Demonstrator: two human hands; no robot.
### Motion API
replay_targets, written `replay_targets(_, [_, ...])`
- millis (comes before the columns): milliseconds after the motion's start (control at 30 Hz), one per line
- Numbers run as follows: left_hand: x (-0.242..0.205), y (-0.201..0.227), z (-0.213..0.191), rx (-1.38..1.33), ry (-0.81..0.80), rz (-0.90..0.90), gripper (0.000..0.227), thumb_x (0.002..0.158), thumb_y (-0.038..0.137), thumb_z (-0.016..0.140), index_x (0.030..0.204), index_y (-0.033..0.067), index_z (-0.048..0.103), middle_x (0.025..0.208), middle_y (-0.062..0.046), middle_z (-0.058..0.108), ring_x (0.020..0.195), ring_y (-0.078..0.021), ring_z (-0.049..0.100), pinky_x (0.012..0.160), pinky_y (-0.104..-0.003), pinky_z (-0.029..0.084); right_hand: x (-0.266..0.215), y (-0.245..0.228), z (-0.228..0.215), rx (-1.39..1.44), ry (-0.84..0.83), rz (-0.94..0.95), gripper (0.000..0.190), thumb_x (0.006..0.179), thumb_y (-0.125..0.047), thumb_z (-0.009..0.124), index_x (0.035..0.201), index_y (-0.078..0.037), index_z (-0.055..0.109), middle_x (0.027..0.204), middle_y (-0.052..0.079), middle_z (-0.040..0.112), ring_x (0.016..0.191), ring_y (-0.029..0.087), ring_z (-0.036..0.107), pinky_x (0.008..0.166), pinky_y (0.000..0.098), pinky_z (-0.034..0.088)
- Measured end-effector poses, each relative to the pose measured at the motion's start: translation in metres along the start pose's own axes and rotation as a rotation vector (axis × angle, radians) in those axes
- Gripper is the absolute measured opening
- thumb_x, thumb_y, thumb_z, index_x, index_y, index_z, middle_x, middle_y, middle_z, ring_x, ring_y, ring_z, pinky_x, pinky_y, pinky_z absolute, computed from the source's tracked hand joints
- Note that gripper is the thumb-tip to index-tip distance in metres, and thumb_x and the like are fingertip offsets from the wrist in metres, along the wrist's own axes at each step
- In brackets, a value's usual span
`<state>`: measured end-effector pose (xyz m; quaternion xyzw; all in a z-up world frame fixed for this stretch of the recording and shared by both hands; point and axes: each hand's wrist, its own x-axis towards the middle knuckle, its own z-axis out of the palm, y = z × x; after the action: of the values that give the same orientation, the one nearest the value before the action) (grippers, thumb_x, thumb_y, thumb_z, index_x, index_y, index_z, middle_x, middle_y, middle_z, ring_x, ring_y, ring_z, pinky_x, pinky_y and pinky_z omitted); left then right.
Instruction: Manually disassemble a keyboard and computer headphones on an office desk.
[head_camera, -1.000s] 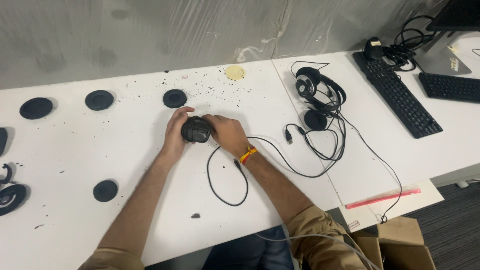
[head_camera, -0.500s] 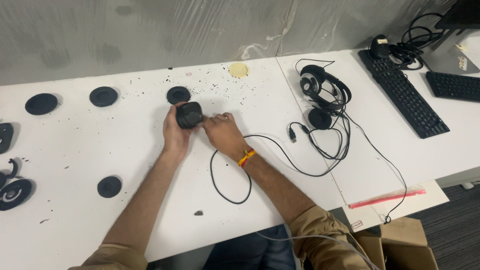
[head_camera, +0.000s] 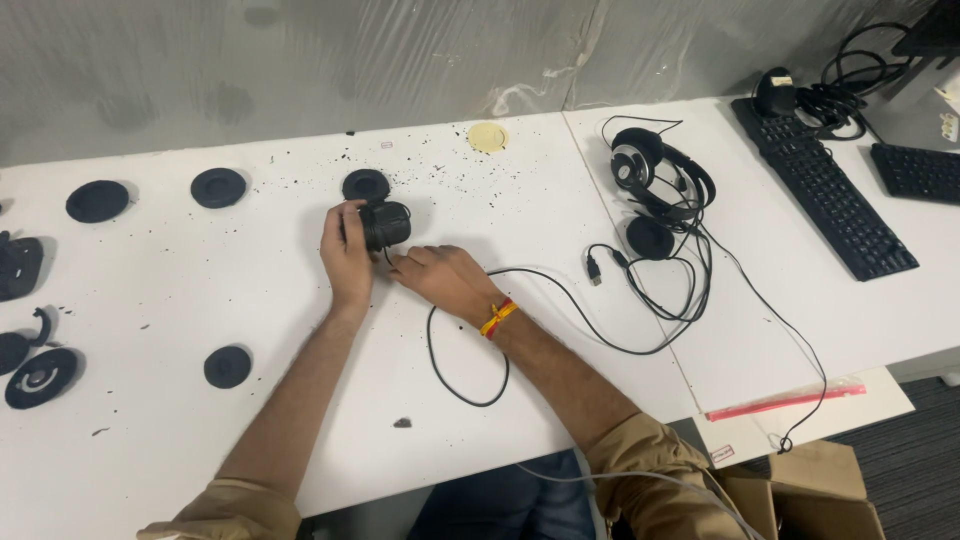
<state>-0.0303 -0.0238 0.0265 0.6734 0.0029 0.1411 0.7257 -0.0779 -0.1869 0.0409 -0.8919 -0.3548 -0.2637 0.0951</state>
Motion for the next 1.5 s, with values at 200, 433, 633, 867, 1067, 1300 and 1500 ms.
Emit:
replay_targets(200, [-0.008, 0.002, 0.005, 0.356, -0.097, 0.406, 0.021, 0.105, 0.018, 0.061, 0.114, 0.0011, 0.070, 0.105, -0.012, 0.068, 0.091, -0.0208, 0.063, 0.081, -0.033, 0.050, -0.003, 0.000, -0.007, 0.070, 0.178, -0.010, 0.010, 0.090, -0.022, 0.076, 0.097, -0.015, 0.074, 0.081, -0.001, 0.065, 0.074, 0.018, 0.066, 0.067, 0.0316, 0.056])
replay_targets(433, [0.004, -0.021, 0.004, 0.085, -0.415, 0.373, 0.021, 0.105, 0.016, 0.057, 0.115, 0.0006, 0.069, 0.110, -0.008, 0.070, 0.101, -0.0161, 0.067, 0.090, -0.029, 0.054, 0.008, 0.009, -0.023, 0.225, 0.248, 0.250, 0.040, 0.073, -0.036, 0.091, 0.102, -0.014, 0.074, 0.090, 0.000, 0.070, 0.088, 0.020, 0.063, 0.074, 0.0315, 0.056])
replay_targets(633, [0.012, -0.034, 0.002, -0.068, -0.543, 0.317, 0.028, 0.112, 0.024, 0.051, 0.115, 0.0017, 0.069, 0.108, -0.005, 0.072, 0.100, -0.0111, 0.065, 0.091, -0.026, 0.053, 0.015, 0.010, -0.028, 0.633, 0.272, 0.339, 0.078, 0.064, -0.021, 0.096, 0.131, -0.002, 0.059, 0.125, 0.014, 0.060, 0.106, 0.024, 0.062, 0.087, 0.0332, 0.056])
replay_targets(867, [0.010, -0.027, 0.000, -0.108, -0.520, 0.107, 0.027, 0.110, 0.027, 0.052, 0.119, 0.0077, 0.068, 0.090, 0.002, 0.064, 0.073, -0.0038, 0.053, 0.061, -0.020, 0.044, 0.003, 0.033, 0.009, 1.282, 0.135, 0.572, 0.058, 0.087, -0.008, 0.082, 0.140, -0.003, 0.058, 0.118, 0.007, 0.071, 0.102, 0.011, 0.068, 0.083, 0.0244, 0.060])
replay_targets(1067, [0.005, -0.017, 0.002, 0.053, -0.559, 0.022, 0.028, 0.107, 0.027, 0.049, 0.129, 0.0134, 0.060, 0.091, 0.004, 0.061, 0.071, -0.0028, 0.053, 0.059, -0.019, 0.045, 0.000, 0.036, 0.011, 1.254, 0.108, 0.717, 0.050, 0.090, -0.015, 0.079, 0.135, -0.004, 0.060, 0.103, 0.005, 0.071, 0.083, 0.006, 0.067, 0.059, 0.0205, 0.057])
replay_targets(1300, [0.004, -0.016, 0.003, 0.156, -0.534, 0.074, 0.027, 0.107, 0.027, 0.051, 0.126, 0.0121, 0.062, 0.090, 0.000, 0.065, 0.071, -0.0042, 0.056, 0.058, -0.021, 0.046, 0.000, 0.037, 0.014, 1.234, 0.079, 0.763, 0.049, 0.090, -0.018, 0.079, 0.133, -0.002, 0.061, 0.098, 0.005, 0.071, 0.072, 0.005, 0.064, 0.052, 0.0198, 0.053])
replay_targets(1500, [0.002, -0.009, 0.003, 0.176, -0.533, 0.058, 0.027, 0.107, 0.028, 0.051, 0.126, 0.0121, 0.062, 0.090, 0.000, 0.066, 0.071, -0.0039, 0.057, 0.058, -0.021, 0.047, 0.001, 0.037, 0.012, 1.210, 0.061, 0.774, 0.050, 0.090, -0.019, 0.078, 0.133, -0.002, 0.060, 0.097, 0.005, 0.070, 0.070, 0.004, 0.063, 0.050, 0.0188, 0.053])
